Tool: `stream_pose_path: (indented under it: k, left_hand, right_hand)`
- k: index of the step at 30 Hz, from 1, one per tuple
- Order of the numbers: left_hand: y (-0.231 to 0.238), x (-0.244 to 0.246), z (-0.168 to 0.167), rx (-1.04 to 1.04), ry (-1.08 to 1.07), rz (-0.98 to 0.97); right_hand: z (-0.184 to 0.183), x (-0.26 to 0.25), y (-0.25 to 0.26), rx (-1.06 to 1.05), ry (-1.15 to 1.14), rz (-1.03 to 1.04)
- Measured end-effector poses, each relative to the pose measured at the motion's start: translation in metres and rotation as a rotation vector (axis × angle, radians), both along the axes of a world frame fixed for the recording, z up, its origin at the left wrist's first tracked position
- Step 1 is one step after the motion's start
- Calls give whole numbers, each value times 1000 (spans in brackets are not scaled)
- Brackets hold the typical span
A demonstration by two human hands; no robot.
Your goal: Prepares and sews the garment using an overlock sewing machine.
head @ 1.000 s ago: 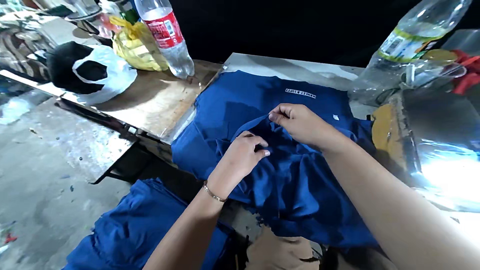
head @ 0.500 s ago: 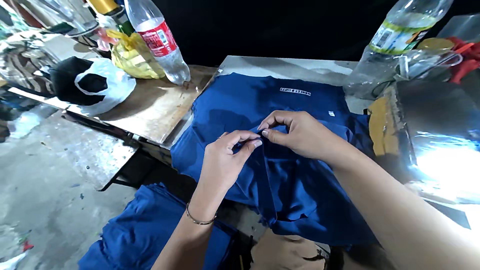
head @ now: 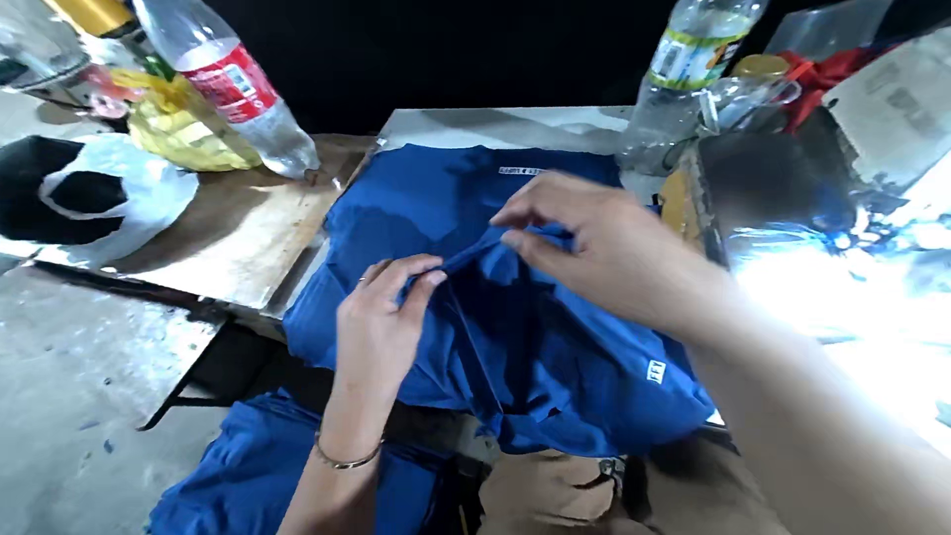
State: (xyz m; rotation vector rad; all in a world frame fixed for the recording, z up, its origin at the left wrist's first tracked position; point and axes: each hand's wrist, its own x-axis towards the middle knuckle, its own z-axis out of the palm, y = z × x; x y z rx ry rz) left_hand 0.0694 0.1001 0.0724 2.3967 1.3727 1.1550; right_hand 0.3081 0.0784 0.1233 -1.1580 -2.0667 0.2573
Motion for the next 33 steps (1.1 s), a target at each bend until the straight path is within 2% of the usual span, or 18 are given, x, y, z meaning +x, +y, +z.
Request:
stream_pose_path:
  k: [2,4,6,8,10,13,19,22,25,29,33]
  left_hand:
    - [3,-3,-2,-26,-45,11]
    - [5,-7,-7,-54,-113,-8]
    - [7,-9,-12,-83,-156,6]
    - [9,-11,-18,-80,-186,18]
    - [9,-12,-21,-62,-203,5]
    - [9,-9,-24,-60,-220,12]
    - [11,-8,-27,-79,-279,17]
    - [12,-9,-26,-84,-274,20]
    - [13,-9,-27,-72,-297,18]
    - [13,-8,-29,-67,-306,27]
    - [13,-9,-33,-74,-313,33]
  right_hand:
    - [12,21,-38,93,8,-138]
    - [6,36,-79,104,15,-263]
    - [-26,46,-104,61,-45,-280]
    - [-69,43,-112,38,-100,-245]
    - [-102,32,-116,29,-171,-299]
    - [-121,21,-116,17,-208,-405]
    - [-105,35,-117,-1,-213,-366]
    - [-75,39,-109,33,-133,-366]
    - [-53,39,-84,77,-161,-450]
    - [-77,38,-43,42,-219,-486]
    - [-99,35,-35,20,-312,-443]
